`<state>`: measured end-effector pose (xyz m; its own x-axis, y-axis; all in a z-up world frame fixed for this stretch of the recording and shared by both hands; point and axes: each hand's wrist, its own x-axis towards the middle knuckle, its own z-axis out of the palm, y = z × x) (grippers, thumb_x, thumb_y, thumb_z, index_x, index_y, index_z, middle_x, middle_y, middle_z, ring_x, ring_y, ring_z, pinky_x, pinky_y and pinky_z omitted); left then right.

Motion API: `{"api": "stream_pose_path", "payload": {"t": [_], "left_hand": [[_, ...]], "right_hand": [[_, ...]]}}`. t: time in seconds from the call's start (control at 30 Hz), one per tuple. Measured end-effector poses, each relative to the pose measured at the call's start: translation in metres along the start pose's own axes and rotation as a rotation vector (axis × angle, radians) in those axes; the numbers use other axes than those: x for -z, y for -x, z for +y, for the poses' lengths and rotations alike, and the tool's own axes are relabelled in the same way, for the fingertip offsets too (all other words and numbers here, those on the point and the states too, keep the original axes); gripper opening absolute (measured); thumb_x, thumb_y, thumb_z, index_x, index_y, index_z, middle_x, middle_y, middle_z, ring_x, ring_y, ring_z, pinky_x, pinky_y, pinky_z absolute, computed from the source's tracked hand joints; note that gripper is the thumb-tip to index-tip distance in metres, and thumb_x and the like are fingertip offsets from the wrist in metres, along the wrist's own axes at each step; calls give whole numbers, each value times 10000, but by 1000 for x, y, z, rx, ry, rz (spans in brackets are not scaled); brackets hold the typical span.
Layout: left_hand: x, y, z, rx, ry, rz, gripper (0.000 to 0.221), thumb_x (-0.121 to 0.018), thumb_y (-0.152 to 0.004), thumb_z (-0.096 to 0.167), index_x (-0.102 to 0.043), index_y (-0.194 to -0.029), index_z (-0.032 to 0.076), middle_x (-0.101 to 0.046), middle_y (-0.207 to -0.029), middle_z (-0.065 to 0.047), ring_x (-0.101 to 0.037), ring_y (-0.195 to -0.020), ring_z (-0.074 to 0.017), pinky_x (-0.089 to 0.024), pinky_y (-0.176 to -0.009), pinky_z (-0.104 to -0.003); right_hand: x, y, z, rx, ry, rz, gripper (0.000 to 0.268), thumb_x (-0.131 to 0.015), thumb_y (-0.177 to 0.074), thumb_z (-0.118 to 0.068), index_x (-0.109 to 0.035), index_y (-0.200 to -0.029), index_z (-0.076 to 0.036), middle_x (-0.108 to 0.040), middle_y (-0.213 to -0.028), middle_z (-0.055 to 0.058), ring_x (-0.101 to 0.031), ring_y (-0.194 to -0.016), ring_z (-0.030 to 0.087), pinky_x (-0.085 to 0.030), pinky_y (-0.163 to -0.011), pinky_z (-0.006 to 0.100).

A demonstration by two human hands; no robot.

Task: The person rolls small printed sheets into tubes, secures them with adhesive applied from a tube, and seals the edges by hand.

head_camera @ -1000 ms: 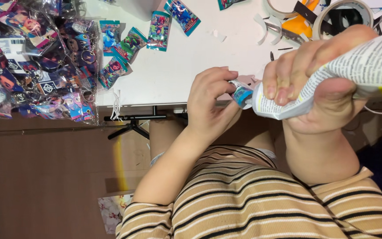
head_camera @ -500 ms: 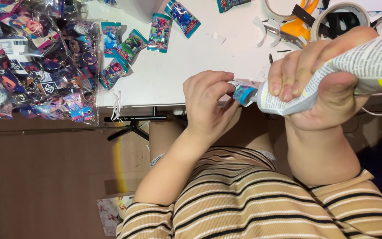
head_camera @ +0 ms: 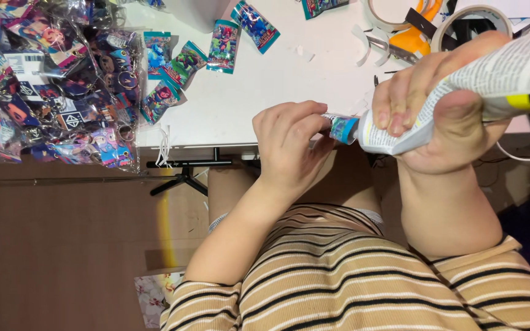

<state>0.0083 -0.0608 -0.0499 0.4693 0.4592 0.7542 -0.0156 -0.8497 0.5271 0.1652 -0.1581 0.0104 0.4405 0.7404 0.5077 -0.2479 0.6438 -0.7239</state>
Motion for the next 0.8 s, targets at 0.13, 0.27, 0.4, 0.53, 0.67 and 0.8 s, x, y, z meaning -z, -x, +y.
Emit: {"api": "stream_pose_path", "payload": {"t": [0.13, 0.27, 0.4, 0.53, 0.67, 0.8], "left_hand": [[2, -1, 1, 1, -18, -9, 216, -797, -936, 161, -621, -1063, 165, -686, -1160, 4, -644, -987, -254, -380, -928, -392], [5, -3, 7, 65, 6, -82, 193, -776, -942, 180, -622, -1056, 161, -695, -1160, -5, -635, -1009, -253, -360, -955, -387], [6, -5, 12, 141, 37, -155, 206, -777, -903, 169, -627, -1044, 186, -705, -1151, 15, -643, -1024, -222, -351, -947, -381], [5, -6, 12, 178, 31, -171, 211, -767, -889, 167, -627, -1042, 203, -700, -1145, 33, -647, -1027, -216, -351, -936, -387], [5, -7, 12, 236, 37, -181, 249, -790, -889, 171, -614, -1061, 207, -698, -1125, 54, -651, -1020, -216, -368, -916, -386], [4, -5, 11, 323, 154, -223, 333, -832, -801, 156, -608, -1041, 209, -701, -1058, 72, -663, -985, -199, -376, -929, -370]], "right_hand": [[-5, -1, -2, 84, 141, 50, 315, -683, -1018, -357, -432, -1044, -169, -400, -644, 76, -454, -501, 180, -485, -551, 302], [6, 5, -1, 134, 242, 69, 281, -634, -1020, -284, -434, -1200, -201, -361, -677, 125, -412, -524, 220, -452, -561, 353], [8, 3, -2, 178, 299, 67, 293, -598, -1053, -278, -445, -1294, -212, -324, -699, 152, -375, -534, 248, -434, -558, 392], [-1, -3, -3, 202, 328, 75, 306, -601, -1043, -280, -389, -1235, -169, -310, -678, 165, -358, -508, 247, -428, -541, 387], [1, -4, 2, 157, 258, 129, 285, -669, -1003, -203, -442, -1158, -130, -350, -668, 154, -408, -505, 235, -442, -532, 366], [22, 6, 13, 107, 186, 103, 402, -541, -1075, -107, -524, -1423, -307, -290, -761, 133, -339, -567, 267, -374, -579, 406]]}}
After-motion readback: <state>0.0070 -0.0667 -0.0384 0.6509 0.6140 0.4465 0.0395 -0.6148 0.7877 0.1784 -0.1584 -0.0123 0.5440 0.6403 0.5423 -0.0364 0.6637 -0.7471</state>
